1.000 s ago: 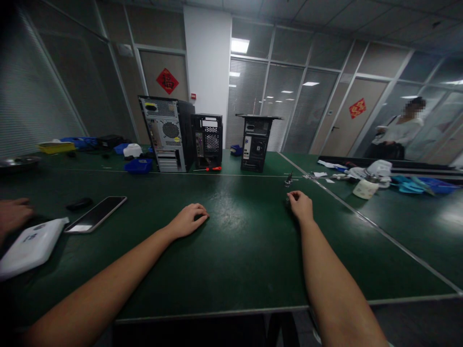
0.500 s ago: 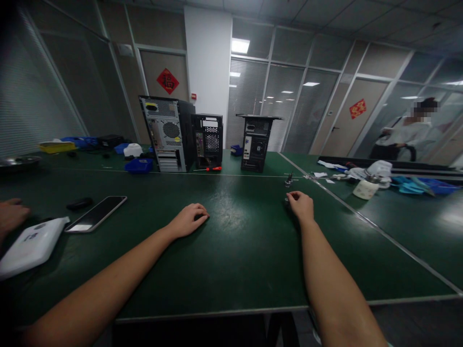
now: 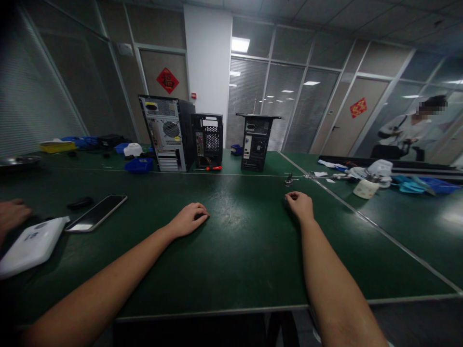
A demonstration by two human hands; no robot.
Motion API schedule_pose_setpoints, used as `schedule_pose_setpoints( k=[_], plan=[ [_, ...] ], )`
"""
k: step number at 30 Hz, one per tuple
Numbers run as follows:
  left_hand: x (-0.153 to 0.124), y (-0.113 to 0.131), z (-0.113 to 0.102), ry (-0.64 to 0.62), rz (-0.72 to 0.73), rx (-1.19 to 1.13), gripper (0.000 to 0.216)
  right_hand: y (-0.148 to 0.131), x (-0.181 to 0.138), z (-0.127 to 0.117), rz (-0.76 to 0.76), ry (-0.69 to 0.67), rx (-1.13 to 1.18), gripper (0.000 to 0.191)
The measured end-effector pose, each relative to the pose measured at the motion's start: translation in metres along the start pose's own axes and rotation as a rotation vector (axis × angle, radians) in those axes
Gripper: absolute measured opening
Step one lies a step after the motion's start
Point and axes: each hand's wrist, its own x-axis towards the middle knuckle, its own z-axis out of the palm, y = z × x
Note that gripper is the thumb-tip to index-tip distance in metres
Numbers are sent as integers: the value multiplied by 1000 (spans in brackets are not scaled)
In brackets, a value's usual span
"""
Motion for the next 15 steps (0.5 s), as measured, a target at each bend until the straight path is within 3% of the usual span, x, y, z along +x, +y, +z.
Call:
schedule_pose_setpoints(
  k=[15],
  plan=[
    [0,0,0,-12,2,-9,26,4,-1,4,3,-92,14,41]
  ],
)
